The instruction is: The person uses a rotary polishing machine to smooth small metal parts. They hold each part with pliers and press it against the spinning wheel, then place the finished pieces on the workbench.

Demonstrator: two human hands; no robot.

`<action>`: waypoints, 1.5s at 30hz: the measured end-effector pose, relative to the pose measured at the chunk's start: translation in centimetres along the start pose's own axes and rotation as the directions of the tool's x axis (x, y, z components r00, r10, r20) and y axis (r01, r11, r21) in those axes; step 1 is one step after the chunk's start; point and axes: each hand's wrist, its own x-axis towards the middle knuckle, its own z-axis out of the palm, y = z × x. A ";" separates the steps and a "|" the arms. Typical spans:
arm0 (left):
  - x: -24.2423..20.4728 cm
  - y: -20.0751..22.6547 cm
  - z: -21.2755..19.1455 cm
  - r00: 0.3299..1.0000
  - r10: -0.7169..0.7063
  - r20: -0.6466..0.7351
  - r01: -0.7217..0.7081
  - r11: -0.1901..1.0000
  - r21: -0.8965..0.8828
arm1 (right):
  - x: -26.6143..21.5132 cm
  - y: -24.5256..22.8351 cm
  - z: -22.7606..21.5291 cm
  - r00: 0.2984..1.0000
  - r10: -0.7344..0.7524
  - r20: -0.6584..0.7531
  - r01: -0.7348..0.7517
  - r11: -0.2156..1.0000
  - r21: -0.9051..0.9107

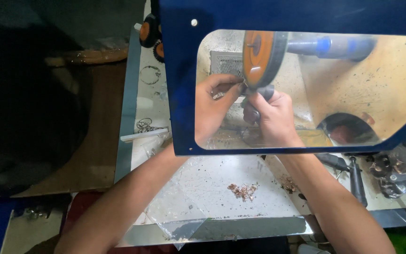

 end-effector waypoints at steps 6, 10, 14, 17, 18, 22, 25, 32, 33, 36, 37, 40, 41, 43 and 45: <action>0.6 -1.0 0.0 0.999 0.038 0.008 -0.038 0.999 -0.014 | 0.3 0.4 0.4 0.999 0.007 0.053 -0.015 0.986 0.164; 0.5 -1.1 -0.1 0.999 0.032 0.008 -0.032 0.999 -0.010 | 0.2 0.3 0.6 0.998 0.002 0.060 -0.015 0.978 0.210; 0.9 -2.4 0.2 0.998 0.065 0.017 -0.064 0.996 -0.057 | 0.0 -0.1 1.1 0.999 0.006 0.036 -0.015 0.964 0.264; 0.6 -3.0 0.7 0.994 0.108 0.002 -0.107 0.989 -0.104 | 0.1 0.4 0.9 1.000 0.008 -0.001 -0.007 0.958 0.287; 0.5 -3.1 1.1 0.992 0.128 -0.015 -0.129 0.983 -0.128 | 0.2 0.8 0.7 1.000 0.006 -0.013 -0.002 0.957 0.289; -0.1 -2.6 1.3 0.989 0.150 -0.017 -0.150 0.977 -0.151 | -0.2 1.7 0.1 0.997 -0.010 -0.077 0.029 0.967 0.255; 0.0 -2.6 1.3 0.985 0.171 -0.014 -0.172 0.975 -0.139 | -0.2 1.7 0.0 0.997 -0.019 -0.081 0.040 0.963 0.268; 0.3 -3.0 0.9 0.980 0.199 -0.015 -0.199 0.969 -0.144 | -0.4 1.2 0.0 0.999 -0.027 -0.028 0.033 0.965 0.260; 0.2 -2.9 0.8 0.978 0.207 -0.016 -0.207 0.969 -0.138 | -0.4 1.4 -0.1 0.999 -0.037 -0.017 0.040 0.967 0.250; 1.3 -4.3 0.4 0.972 0.235 -0.009 -0.234 0.960 -0.153 | 0.2 1.3 0.5 1.000 -0.025 0.003 0.023 0.965 0.260; 1.3 -3.8 0.7 0.972 0.233 -0.008 -0.232 0.961 -0.152 | 0.3 1.0 0.3 1.000 -0.023 0.003 0.022 0.965 0.261; 1.0 -3.0 1.1 0.961 0.248 -0.123 -0.262 0.959 -0.112 | 0.5 0.7 0.1 0.993 0.065 0.099 -0.087 0.969 0.230; 1.1 -3.0 1.1 0.963 0.237 -0.125 -0.251 0.961 -0.113 | 0.6 0.7 0.1 0.993 0.070 0.100 -0.090 0.973 0.212; 1.3 -3.1 1.1 0.966 0.225 -0.128 -0.239 0.965 -0.112 | 0.8 0.7 0.1 0.992 0.076 0.101 -0.095 0.976 0.196; 1.3 -3.2 1.1 0.964 0.235 -0.129 -0.247 0.965 -0.088 | 0.9 0.7 0.1 0.993 0.072 0.092 -0.086 0.984 0.158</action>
